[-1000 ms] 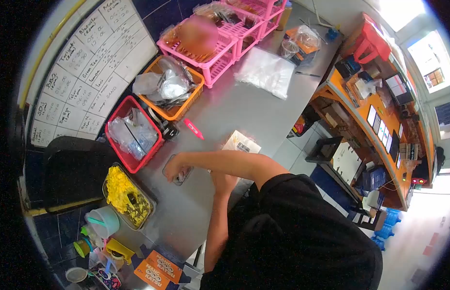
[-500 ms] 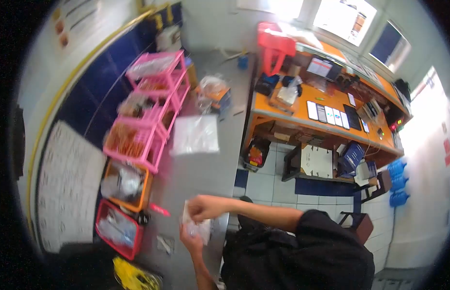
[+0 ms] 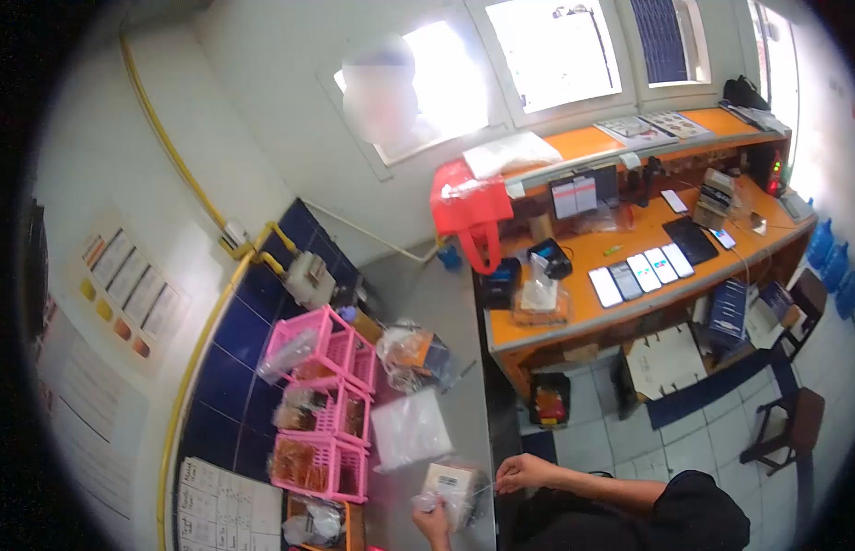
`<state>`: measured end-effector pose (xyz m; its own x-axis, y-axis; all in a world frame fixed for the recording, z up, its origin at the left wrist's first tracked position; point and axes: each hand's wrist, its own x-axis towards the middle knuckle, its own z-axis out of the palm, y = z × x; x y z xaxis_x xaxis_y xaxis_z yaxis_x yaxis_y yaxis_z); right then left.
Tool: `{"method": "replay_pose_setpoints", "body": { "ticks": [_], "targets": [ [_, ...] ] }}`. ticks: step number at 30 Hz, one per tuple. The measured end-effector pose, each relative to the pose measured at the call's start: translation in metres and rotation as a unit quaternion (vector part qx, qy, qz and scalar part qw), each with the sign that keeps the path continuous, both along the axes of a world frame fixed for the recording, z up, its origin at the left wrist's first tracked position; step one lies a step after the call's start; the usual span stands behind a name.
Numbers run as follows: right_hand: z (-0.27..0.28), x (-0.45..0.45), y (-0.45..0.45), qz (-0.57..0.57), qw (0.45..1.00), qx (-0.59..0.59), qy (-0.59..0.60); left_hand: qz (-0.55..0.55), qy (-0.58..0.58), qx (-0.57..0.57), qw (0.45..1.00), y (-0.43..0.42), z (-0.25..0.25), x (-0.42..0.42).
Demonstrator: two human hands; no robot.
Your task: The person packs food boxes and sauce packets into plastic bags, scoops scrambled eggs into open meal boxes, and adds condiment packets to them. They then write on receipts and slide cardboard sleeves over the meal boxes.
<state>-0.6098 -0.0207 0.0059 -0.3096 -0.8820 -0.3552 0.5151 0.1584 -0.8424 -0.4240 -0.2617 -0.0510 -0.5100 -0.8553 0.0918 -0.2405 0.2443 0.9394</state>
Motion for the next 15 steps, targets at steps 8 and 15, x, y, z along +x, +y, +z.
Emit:
{"method": "replay_pose_setpoints", "body": {
  "ticks": [8, 15],
  "targets": [
    [-0.048, -0.082, -0.104, 0.149, 0.968, -0.122, 0.162, -0.031, -0.165, -0.025, 0.985, 0.025, 0.012, -0.031],
    [-0.047, -0.028, -0.130, -0.035, 0.819, -0.055, 0.570, 0.066, -0.189, -0.131, 0.971, 0.040, 0.005, -0.034]
  ]
}}
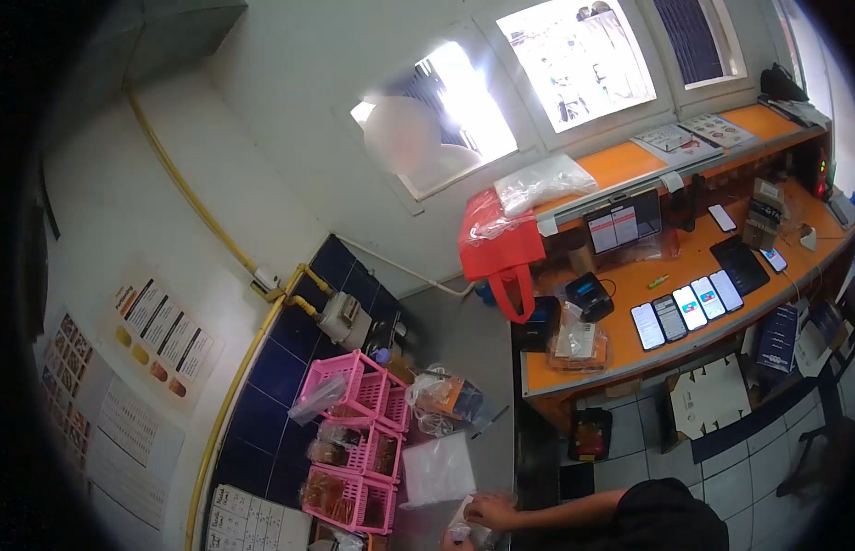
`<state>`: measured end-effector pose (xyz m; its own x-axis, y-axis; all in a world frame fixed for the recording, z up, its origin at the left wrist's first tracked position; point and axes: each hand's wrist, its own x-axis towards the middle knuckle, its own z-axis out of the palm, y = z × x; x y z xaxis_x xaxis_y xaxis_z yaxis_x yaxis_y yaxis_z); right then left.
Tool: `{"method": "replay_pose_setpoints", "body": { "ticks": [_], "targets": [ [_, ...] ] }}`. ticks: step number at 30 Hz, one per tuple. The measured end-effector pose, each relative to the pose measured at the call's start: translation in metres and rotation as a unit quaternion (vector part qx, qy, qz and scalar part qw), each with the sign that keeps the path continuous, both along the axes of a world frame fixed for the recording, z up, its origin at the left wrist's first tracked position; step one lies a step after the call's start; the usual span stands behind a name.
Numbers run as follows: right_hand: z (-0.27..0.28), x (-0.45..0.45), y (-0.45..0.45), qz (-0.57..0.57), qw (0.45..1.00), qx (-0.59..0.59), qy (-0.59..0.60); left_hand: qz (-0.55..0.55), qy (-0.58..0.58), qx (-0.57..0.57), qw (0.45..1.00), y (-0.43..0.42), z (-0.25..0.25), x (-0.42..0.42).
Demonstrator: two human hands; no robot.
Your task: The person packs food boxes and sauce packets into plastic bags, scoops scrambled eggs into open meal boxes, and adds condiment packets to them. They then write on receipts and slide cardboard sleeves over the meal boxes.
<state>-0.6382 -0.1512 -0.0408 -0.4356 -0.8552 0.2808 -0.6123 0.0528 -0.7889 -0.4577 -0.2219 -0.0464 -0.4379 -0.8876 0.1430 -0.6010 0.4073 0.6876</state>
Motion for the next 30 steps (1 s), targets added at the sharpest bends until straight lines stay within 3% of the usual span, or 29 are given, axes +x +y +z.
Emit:
{"method": "replay_pose_setpoints", "body": {
  "ticks": [1, 2, 3, 4, 5, 7, 8, 10, 11, 13, 17, 19, 20, 22, 26, 28, 30],
  "targets": [
    [-0.006, 0.007, 0.002, -0.047, 0.994, -0.044, 0.084, -0.003, -0.050, 0.004, 0.999, 0.000, -0.003, 0.003],
    [-0.007, 0.007, 0.001, -0.049, 0.994, -0.041, 0.084, -0.005, -0.050, 0.008, 0.999, -0.008, -0.018, 0.006],
    [-0.006, 0.008, -0.004, -0.104, 0.985, -0.022, -0.133, -0.034, -0.026, -0.111, 0.993, -0.021, -0.032, 0.007],
    [-0.005, 0.009, -0.006, -0.154, 0.927, -0.004, -0.343, -0.062, -0.001, -0.228, 0.972, -0.022, -0.032, 0.004],
    [-0.005, 0.008, -0.004, -0.157, 0.927, -0.003, -0.342, -0.064, -0.001, -0.226, 0.972, -0.018, -0.031, 0.006],
    [-0.001, 0.008, -0.004, -0.140, 0.929, -0.003, -0.342, -0.071, 0.033, -0.147, 0.986, 0.011, 0.034, -0.010],
    [0.002, 0.007, -0.001, -0.142, 0.928, -0.005, -0.343, -0.074, 0.032, -0.149, 0.986, 0.011, 0.031, -0.011],
    [0.009, 0.001, 0.004, 0.004, 0.969, 0.093, -0.230, -0.012, 0.030, 0.060, 0.998, 0.007, 0.019, -0.008],
    [0.010, -0.001, 0.004, 0.005, 0.968, 0.093, -0.232, -0.011, 0.028, 0.059, 0.998, 0.004, 0.016, -0.007],
    [0.010, 0.004, 0.007, 0.085, 0.992, 0.092, -0.027, -0.038, 0.060, -0.021, 0.997, 0.003, 0.010, -0.001],
    [0.006, -0.010, 0.001, 0.125, 0.983, 0.135, -0.019, -0.106, 0.028, 0.085, 0.990, -0.009, 0.022, -0.005],
    [0.003, -0.007, -0.003, 0.118, 0.985, 0.126, 0.002, -0.152, -0.047, -0.183, 0.970, -0.020, 0.011, 0.002],
    [0.003, -0.006, -0.005, 0.115, 0.986, 0.124, -0.003, -0.156, -0.051, -0.184, 0.969, -0.014, 0.031, -0.004],
    [0.003, -0.003, -0.005, 0.098, 0.989, 0.111, 0.000, -0.090, -0.204, -0.227, 0.948, 0.001, 0.069, -0.020],
    [-0.009, 0.000, -0.006, 0.073, 0.991, 0.111, -0.009, -0.164, -0.242, -0.220, 0.930, -0.006, 0.083, -0.021],
    [-0.004, -0.004, -0.002, 0.068, 0.995, 0.072, -0.008, -0.204, -0.302, -0.384, 0.848, 0.000, 0.094, -0.027],
    [-0.012, -0.003, -0.009, 0.078, 0.995, 0.044, -0.039, -0.247, -0.267, -0.352, 0.863, -0.002, 0.106, -0.045]
  ]
}}
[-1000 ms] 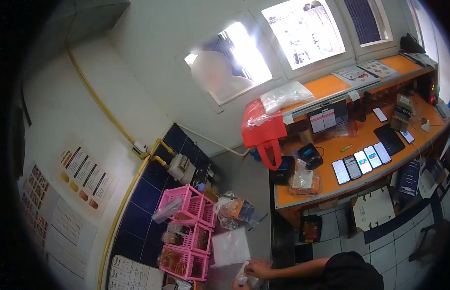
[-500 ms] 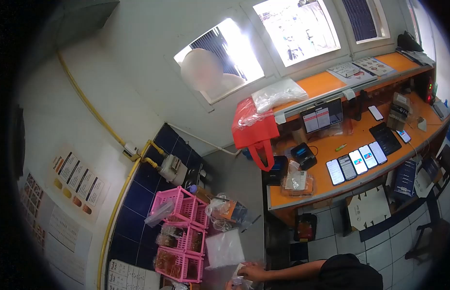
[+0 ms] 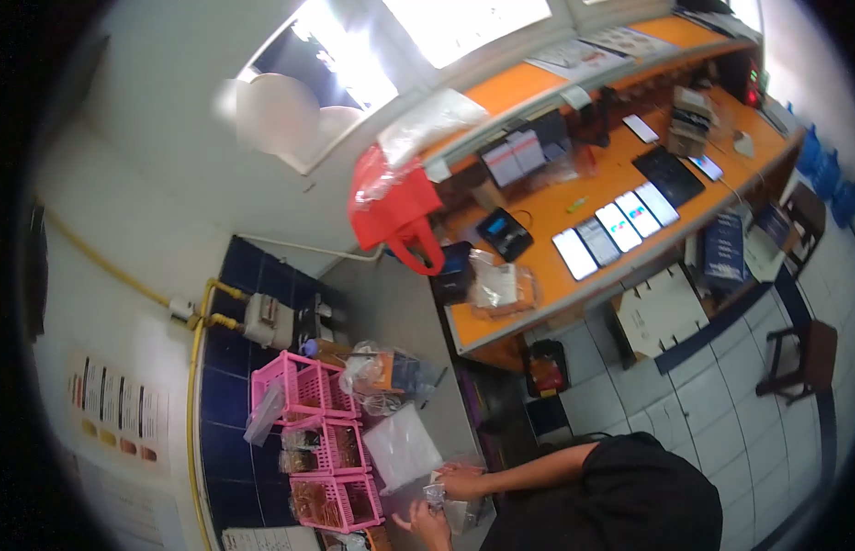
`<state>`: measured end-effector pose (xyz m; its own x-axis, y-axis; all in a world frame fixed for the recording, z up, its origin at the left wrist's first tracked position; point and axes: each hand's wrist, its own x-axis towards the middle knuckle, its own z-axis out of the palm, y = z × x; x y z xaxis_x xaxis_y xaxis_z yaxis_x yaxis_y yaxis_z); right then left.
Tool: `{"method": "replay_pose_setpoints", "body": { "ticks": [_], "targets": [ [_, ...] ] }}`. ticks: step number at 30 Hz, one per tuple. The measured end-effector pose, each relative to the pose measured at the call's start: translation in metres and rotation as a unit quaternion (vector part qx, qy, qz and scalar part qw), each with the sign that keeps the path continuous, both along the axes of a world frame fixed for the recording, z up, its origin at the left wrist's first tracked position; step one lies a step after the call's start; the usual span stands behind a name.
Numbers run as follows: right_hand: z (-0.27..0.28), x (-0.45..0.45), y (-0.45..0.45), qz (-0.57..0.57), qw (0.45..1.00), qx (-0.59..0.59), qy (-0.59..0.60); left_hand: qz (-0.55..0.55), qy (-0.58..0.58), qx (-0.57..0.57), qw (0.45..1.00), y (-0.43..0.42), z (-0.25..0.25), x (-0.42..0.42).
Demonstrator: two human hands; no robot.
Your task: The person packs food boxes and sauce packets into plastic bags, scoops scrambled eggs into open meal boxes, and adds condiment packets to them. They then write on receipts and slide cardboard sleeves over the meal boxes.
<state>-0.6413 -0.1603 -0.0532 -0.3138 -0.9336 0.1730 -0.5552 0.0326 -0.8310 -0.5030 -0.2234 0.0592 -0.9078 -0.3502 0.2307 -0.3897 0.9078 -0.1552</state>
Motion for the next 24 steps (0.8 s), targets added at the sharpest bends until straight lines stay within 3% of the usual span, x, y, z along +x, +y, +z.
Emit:
{"method": "replay_pose_setpoints", "body": {
  "ticks": [2, 4, 7, 8, 9, 10, 11, 13, 17, 19, 24],
  "targets": [
    [0.008, 0.001, -0.001, 0.009, 0.999, -0.032, -0.023, -0.029, 0.018, 0.051, 0.998, -0.008, -0.006, -0.003],
    [0.041, -0.003, 0.016, -0.033, 0.999, 0.030, -0.007, 0.127, 0.083, 0.253, 0.956, -0.017, -0.028, 0.004],
    [0.030, -0.004, 0.015, 0.027, 0.994, -0.017, -0.102, 0.205, 0.032, 0.292, 0.934, -0.036, -0.036, 0.013],
    [0.029, -0.002, 0.018, 0.027, 0.994, -0.016, -0.105, 0.207, 0.028, 0.293, 0.933, -0.055, -0.059, 0.023],
    [0.028, -0.002, 0.021, 0.037, 0.996, -0.048, -0.066, 0.246, 0.134, 0.450, 0.848, -0.085, -0.099, 0.039],
    [0.028, -0.003, 0.024, 0.046, 0.995, -0.081, -0.025, 0.274, 0.235, 0.587, 0.724, -0.100, -0.119, 0.049],
    [0.031, -0.005, 0.027, 0.044, 0.996, -0.079, -0.025, 0.274, 0.233, 0.589, 0.724, -0.094, -0.114, 0.046],
    [0.041, -0.005, 0.034, 0.105, 0.983, -0.108, 0.103, 0.290, 0.309, 0.698, 0.577, -0.067, -0.088, 0.034],
    [0.040, 0.000, 0.027, 0.090, 0.970, -0.181, 0.136, 0.328, 0.294, 0.715, 0.543, -0.062, -0.087, 0.038],
    [0.040, 0.003, 0.026, 0.116, 0.965, -0.177, 0.156, 0.332, 0.338, 0.733, 0.489, -0.041, -0.070, 0.027],
    [0.028, 0.009, 0.027, 0.135, 0.968, -0.182, 0.103, 0.333, 0.311, 0.734, 0.504, -0.032, -0.054, 0.024]
  ]
}}
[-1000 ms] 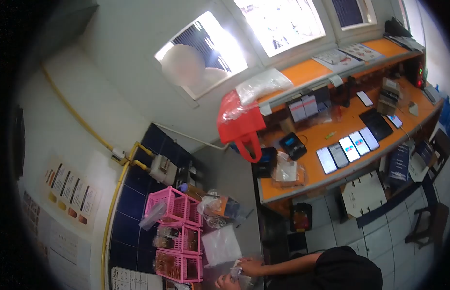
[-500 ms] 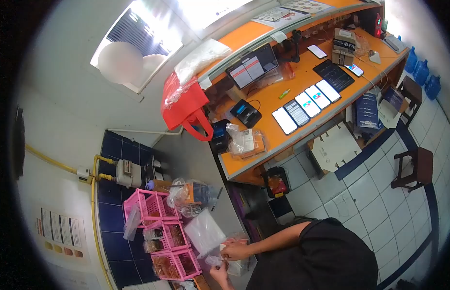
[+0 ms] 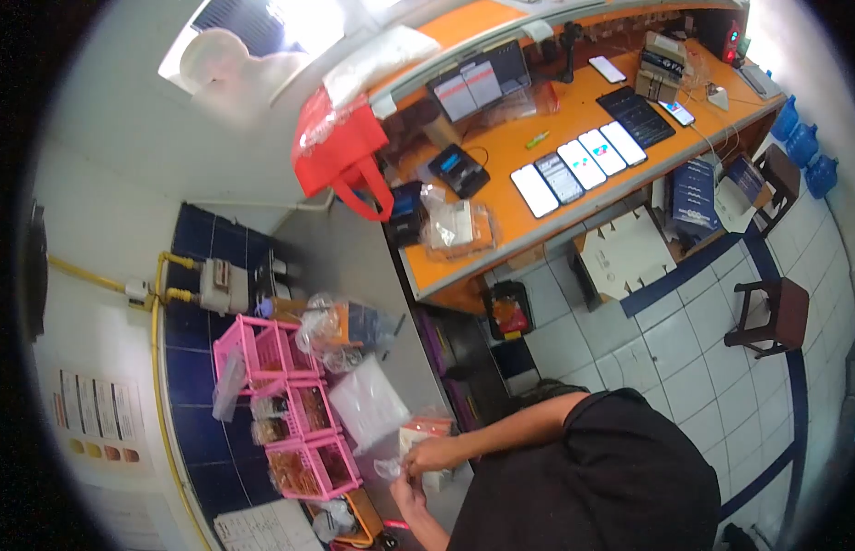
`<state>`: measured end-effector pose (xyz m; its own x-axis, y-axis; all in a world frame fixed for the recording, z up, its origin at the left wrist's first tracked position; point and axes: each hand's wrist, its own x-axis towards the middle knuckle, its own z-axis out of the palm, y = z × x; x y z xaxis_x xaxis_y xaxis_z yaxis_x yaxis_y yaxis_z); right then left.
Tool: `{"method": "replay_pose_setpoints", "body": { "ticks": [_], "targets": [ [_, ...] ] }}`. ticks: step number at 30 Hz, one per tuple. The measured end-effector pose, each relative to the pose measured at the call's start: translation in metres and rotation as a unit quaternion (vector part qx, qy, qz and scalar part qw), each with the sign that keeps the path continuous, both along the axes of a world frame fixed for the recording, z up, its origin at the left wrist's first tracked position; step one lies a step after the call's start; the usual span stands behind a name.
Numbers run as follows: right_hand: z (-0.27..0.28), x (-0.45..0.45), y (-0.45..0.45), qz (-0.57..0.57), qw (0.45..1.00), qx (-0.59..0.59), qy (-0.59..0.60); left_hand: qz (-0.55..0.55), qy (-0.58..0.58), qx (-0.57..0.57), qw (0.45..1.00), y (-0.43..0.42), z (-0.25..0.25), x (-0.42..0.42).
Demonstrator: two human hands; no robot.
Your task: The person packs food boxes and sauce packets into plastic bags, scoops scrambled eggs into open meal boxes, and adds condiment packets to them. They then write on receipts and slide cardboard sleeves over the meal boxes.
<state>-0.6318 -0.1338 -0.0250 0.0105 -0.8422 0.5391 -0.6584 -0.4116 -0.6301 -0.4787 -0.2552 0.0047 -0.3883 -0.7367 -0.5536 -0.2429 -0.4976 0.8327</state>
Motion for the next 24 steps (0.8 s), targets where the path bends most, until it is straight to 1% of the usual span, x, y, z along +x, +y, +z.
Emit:
{"method": "replay_pose_setpoints", "body": {
  "ticks": [2, 4, 6, 7, 8, 9, 10, 12, 14, 16, 17, 19, 21, 24],
  "targets": [
    [0.011, -0.003, 0.006, 0.033, 0.995, 0.058, -0.071, 0.009, 0.006, 0.012, 1.000, -0.001, -0.001, 0.004],
    [0.002, -0.005, 0.002, 0.051, 0.993, 0.006, -0.102, -0.032, 0.023, 0.006, 0.999, 0.000, -0.001, 0.003],
    [0.006, -0.006, 0.006, 0.061, 0.981, -0.027, -0.181, -0.035, 0.018, 0.014, 0.999, 0.008, 0.010, -0.004],
    [0.004, 0.002, 0.003, 0.023, 0.959, 0.050, -0.276, -0.038, 0.038, 0.014, 0.998, 0.006, 0.003, 0.000],
    [0.001, 0.010, -0.002, -0.009, 0.923, 0.134, -0.361, -0.037, 0.057, 0.011, 0.998, 0.001, -0.009, 0.007],
    [0.017, 0.005, 0.004, -0.023, 0.893, 0.140, -0.427, -0.045, 0.072, 0.005, 0.996, 0.001, -0.014, 0.008],
    [0.011, 0.011, -0.004, -0.073, 0.882, 0.157, -0.438, -0.043, 0.067, 0.000, 0.997, 0.009, -0.005, 0.002],
    [0.022, 0.011, -0.004, -0.144, 0.799, 0.185, -0.554, 0.004, 0.058, -0.007, 0.998, 0.017, -0.005, -0.001],
    [0.014, 0.003, -0.007, -0.099, 0.826, 0.247, -0.497, 0.046, 0.060, -0.014, 0.997, 0.028, -0.005, -0.006],
    [0.016, 0.004, -0.006, -0.100, 0.836, 0.238, -0.485, 0.054, 0.069, -0.059, 0.994, 0.036, -0.009, -0.011],
    [0.019, 0.006, -0.003, -0.112, 0.843, 0.221, -0.477, 0.062, 0.067, -0.058, 0.994, 0.041, -0.013, -0.009],
    [0.024, 0.005, -0.003, -0.107, 0.843, 0.228, -0.475, 0.081, 0.101, -0.087, 0.988, 0.043, -0.020, -0.009],
    [0.024, 0.005, -0.004, -0.107, 0.833, 0.237, -0.488, 0.086, 0.091, -0.096, 0.987, 0.046, -0.021, -0.009],
    [0.025, 0.003, -0.003, -0.098, 0.836, 0.234, -0.486, 0.085, 0.088, -0.106, 0.987, 0.043, -0.025, -0.009]
  ]
}}
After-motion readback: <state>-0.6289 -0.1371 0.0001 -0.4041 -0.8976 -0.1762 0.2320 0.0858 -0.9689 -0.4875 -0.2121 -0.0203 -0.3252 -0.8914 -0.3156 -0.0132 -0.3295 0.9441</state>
